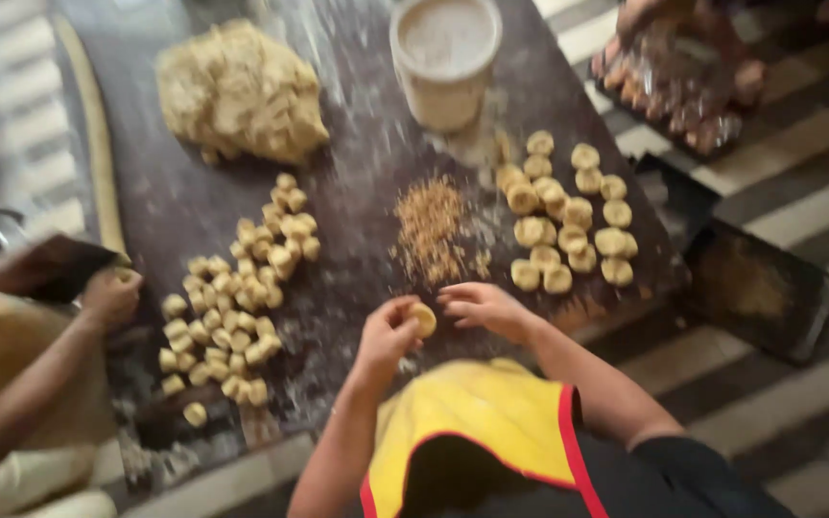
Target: The person is preparing small pieces of dough, rolling them into balls, and coating them with chopped nuts on a wooden table in a bakery.
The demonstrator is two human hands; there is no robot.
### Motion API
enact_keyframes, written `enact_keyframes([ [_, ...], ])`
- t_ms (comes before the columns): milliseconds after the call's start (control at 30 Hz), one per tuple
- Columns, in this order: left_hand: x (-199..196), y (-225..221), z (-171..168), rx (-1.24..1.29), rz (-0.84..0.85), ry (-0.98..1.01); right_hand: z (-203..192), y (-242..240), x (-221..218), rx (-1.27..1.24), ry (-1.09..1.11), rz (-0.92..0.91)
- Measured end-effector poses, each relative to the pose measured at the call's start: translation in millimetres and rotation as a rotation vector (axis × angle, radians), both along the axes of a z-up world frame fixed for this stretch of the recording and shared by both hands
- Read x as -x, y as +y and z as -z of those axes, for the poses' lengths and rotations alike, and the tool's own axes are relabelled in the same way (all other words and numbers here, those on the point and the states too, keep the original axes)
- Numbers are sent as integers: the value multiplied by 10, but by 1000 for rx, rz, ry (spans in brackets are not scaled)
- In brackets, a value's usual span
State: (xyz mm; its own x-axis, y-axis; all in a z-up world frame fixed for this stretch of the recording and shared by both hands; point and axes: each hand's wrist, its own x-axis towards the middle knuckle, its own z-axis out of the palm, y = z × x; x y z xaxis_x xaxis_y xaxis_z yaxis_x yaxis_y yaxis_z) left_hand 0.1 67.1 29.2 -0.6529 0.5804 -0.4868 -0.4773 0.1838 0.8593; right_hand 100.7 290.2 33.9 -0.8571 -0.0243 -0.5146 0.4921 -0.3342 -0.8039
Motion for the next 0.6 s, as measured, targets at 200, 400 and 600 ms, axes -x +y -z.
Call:
enact_keyframes([
  [200, -234, 188, -922, 425, 291, 564, 327, -339, -36, 559, -73, 15],
  [400, -100, -129, -744, 457, 111, 892, -740, 387, 334, 47, -31, 266],
  [600, -76, -694, -116, 957, 217, 943, -1524, 1399, 451, -859, 585, 789],
])
